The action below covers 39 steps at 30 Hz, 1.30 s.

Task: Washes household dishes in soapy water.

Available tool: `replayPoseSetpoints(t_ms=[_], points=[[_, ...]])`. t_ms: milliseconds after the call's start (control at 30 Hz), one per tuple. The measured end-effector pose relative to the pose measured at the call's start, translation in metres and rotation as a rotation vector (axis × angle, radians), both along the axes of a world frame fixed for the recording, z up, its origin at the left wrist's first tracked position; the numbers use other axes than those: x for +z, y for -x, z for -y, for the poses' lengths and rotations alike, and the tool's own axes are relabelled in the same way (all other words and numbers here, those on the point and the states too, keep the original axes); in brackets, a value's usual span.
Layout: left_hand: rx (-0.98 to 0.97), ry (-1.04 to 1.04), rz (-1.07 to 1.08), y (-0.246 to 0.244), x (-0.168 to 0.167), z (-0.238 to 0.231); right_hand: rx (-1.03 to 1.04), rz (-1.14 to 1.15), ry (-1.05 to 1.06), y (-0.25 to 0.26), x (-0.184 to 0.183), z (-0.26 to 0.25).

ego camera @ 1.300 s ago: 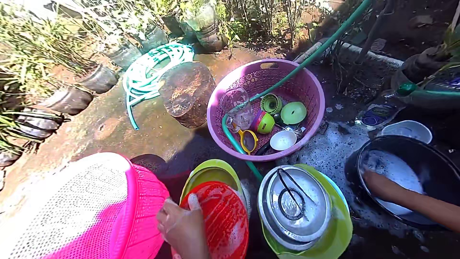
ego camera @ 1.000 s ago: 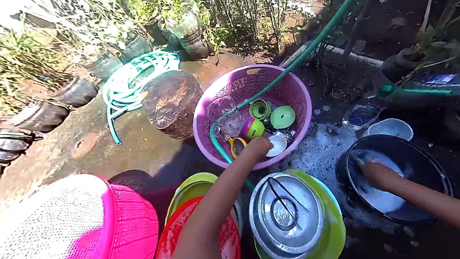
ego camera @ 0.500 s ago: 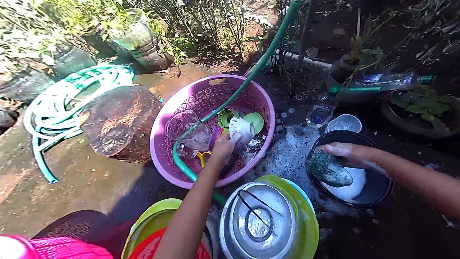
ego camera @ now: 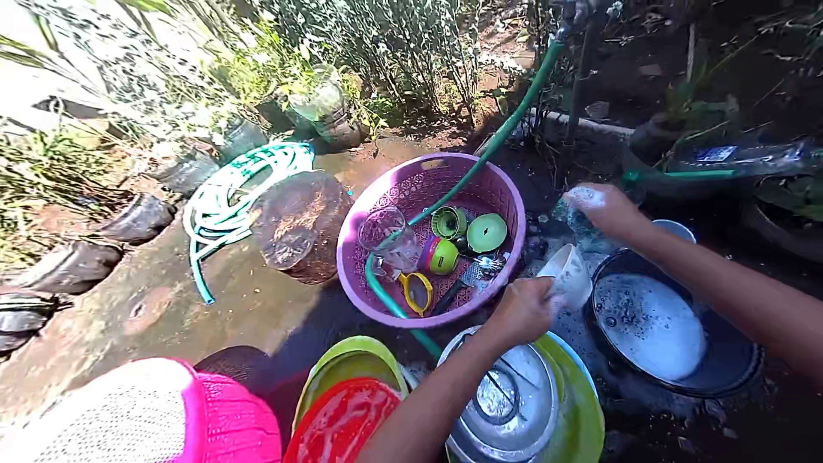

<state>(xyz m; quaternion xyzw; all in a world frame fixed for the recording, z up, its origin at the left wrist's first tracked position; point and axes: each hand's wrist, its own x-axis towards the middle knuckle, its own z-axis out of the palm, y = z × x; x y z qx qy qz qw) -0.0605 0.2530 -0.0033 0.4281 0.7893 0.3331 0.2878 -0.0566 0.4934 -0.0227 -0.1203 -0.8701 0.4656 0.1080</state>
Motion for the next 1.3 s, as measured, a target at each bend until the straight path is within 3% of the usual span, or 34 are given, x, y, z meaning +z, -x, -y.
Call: replayPoseSetpoints(t_ms=[133,200,300,433,500,633,767,833,900,1000,1033,1100,1167,1233,1300], points=[[-0.232,0.531,-0.172,-0.007,-0.014,-0.036,-0.117,0.281,0.075,-0.054,-0.020,-0.028],[-0.241,0.659,-0.207,-0.005,-0.035,-0.047,-0.101,0.456,0.047,-0.078,-0.048,-0.039],[-0.260,0.794,-0.242,0.001,-0.070,-0.058,0.062,0.703,-0.166,-0.102,-0.091,-0.049],[-0.263,0.854,-0.234,0.000,-0.102,-0.071,0.085,0.852,-0.278,-0.120,-0.148,-0.037],[-0.271,0.854,-0.217,-0.001,-0.111,-0.074,0.208,0.841,-0.269,-0.132,-0.163,-0.016],[-0.300,0.862,-0.177,-0.003,-0.116,-0.075,0.571,0.886,-0.226,-0.128,-0.139,0.005],[-0.343,0.917,-0.119,0.001,-0.113,-0.075,0.420,0.758,-0.525,-0.108,-0.123,-0.016],[-0.339,0.845,-0.093,0.010,-0.092,-0.077,0.403,0.677,-0.693,-0.104,-0.134,-0.034],[-0.178,0.561,-0.163,0.026,-0.064,-0.073,0.357,0.749,-0.681,-0.110,-0.147,-0.045],[0.363,-0.013,-0.441,0.070,-0.061,-0.062,0.257,1.034,-0.497,-0.133,-0.149,-0.035],[0.529,-0.019,-0.416,0.092,-0.060,-0.060,0.302,1.131,-0.458,-0.138,-0.145,-0.028],[0.780,0.196,-0.225,0.140,-0.069,-0.054,0.537,1.207,-0.389,-0.141,-0.142,-0.017],[0.866,0.449,-0.017,0.180,-0.101,-0.047,0.677,1.169,-0.317,-0.133,-0.138,-0.012],[0.832,0.594,0.080,0.199,-0.136,-0.041,0.532,1.099,-0.354,-0.124,-0.128,-0.014],[0.768,0.697,0.091,0.206,-0.147,-0.044,0.305,1.003,-0.432,-0.114,-0.126,-0.026]])
